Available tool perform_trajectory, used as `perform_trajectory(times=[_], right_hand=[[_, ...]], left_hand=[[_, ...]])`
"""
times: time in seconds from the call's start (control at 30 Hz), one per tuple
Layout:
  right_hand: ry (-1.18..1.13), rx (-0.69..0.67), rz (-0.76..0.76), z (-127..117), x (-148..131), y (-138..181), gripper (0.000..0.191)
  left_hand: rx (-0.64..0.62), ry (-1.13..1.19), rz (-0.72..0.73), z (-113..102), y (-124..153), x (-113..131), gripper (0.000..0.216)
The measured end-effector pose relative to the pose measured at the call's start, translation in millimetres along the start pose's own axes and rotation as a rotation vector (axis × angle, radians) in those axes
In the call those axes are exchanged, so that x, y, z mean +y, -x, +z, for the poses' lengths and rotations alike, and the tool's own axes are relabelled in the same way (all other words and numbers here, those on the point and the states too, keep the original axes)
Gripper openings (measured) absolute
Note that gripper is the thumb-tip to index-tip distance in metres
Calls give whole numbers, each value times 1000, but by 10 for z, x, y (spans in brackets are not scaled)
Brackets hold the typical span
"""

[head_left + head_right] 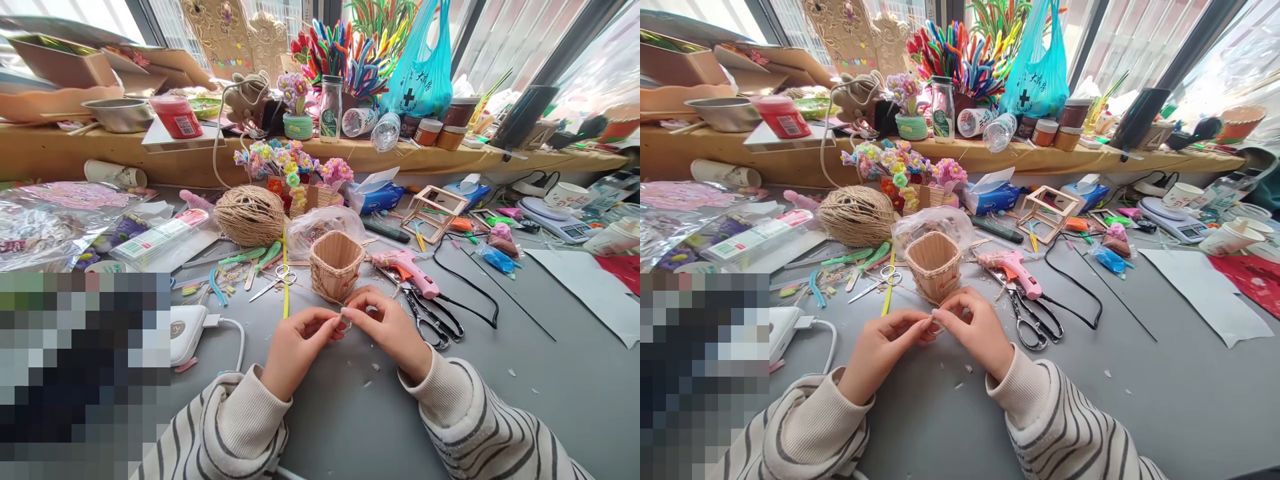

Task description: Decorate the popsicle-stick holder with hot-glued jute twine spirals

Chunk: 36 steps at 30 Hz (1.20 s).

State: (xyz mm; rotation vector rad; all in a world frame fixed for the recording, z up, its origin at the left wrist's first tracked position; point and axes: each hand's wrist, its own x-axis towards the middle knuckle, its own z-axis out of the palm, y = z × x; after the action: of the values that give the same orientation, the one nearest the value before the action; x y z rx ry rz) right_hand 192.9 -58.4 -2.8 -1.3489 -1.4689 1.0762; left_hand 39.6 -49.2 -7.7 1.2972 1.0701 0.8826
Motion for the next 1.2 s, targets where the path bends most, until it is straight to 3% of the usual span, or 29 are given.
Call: perform_trajectory(times=[0.27, 0.57, 0.83, 1.2], right_hand=[[80, -18, -45, -31, -5, -14, 14], [43, 131, -67, 99, 25, 17, 16], [57, 154, -111, 103, 30, 23, 14], [66, 117, -80, 80, 41, 38, 15]], left_hand=[[-24, 62, -78, -4, -13, 36, 15], [11, 161, -85, 14, -29, 7, 16], [-13, 261, -245, 14, -33, 50, 21], [7, 28, 15, 57, 5, -32, 17]])
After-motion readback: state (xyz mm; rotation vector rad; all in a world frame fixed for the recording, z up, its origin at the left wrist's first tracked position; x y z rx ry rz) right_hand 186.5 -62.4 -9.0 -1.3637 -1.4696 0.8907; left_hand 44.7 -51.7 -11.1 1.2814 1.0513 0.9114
